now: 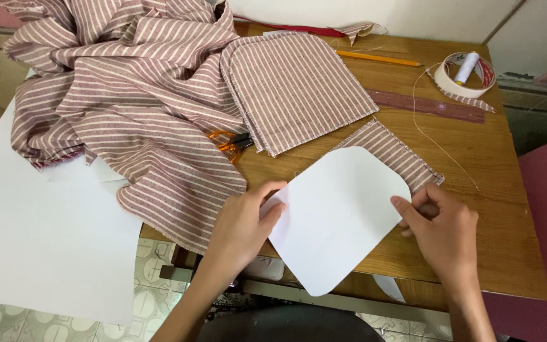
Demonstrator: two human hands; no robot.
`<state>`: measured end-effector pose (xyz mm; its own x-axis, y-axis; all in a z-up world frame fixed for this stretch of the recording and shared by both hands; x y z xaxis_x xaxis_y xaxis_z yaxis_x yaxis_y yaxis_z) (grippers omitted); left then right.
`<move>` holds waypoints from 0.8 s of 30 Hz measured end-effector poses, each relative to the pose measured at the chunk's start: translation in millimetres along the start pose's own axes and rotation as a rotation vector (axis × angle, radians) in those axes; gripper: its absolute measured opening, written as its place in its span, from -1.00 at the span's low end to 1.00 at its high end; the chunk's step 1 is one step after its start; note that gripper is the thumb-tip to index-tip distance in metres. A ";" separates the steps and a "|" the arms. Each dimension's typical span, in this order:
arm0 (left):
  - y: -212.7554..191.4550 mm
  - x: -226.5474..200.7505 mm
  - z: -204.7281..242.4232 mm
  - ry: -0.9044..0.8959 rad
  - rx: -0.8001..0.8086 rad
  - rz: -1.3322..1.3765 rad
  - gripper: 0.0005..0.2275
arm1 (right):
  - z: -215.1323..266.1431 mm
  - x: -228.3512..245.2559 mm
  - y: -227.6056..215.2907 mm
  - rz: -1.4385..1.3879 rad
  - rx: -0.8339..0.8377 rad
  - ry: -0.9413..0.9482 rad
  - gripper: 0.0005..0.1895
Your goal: Cutting a paper template with scissors and tracing the pattern onto striped fabric with a pencil
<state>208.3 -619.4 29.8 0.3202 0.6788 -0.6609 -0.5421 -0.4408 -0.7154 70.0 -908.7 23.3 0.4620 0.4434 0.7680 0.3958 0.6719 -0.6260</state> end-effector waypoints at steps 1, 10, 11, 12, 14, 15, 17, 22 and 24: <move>-3.1 -0.3 -4.0 0.008 -0.014 0.000 -0.69 | -4.0 -0.6 1.8 -0.033 0.002 -0.021 -0.64; -8.7 1.5 -7.7 0.030 -0.045 0.036 -0.67 | -6.6 13.2 2.2 -0.152 0.022 0.007 -0.66; -8.4 3.4 -6.7 0.030 -0.053 0.065 -0.64 | -7.1 12.0 2.4 -0.155 0.025 0.012 -0.66; -6.5 6.0 -7.3 0.028 -0.052 0.065 -0.64 | -9.3 6.7 3.1 -0.155 0.027 0.013 -0.66; -7.6 10.1 -6.4 0.061 -0.121 0.104 -0.67 | -13.4 -0.9 4.7 -0.166 0.024 -0.025 -0.64; -5.9 11.8 -6.6 0.059 -0.122 0.105 -0.67 | -11.1 3.1 4.0 -0.166 0.026 -0.025 -0.64; -2.9 16.6 -7.2 0.029 -0.137 0.117 -0.64 | -6.3 9.7 0.8 -0.124 0.009 -0.003 -0.65; -4.6 16.1 -7.0 0.038 -0.157 0.112 -0.71 | -9.6 1.7 1.1 -0.141 -0.013 -0.009 -0.71; -5.2 18.1 -9.2 0.035 -0.161 0.114 -0.74 | -12.8 -6.6 3.2 -0.182 -0.015 -0.027 -0.76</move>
<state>224.0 -610.2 19.5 0.2924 0.5997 -0.7449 -0.4459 -0.6036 -0.6610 78.5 -917.1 14.5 0.3601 0.3318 0.8719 0.4830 0.7333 -0.4785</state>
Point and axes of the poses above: each hand's wrist, its own z-axis away from the middle knuckle, its own y-axis out of the palm, x = y × z, the point moved 7 cm from there along -z, towards the middle knuckle, and after that the axes turned 8 degrees about x, right-handed, at the moved point
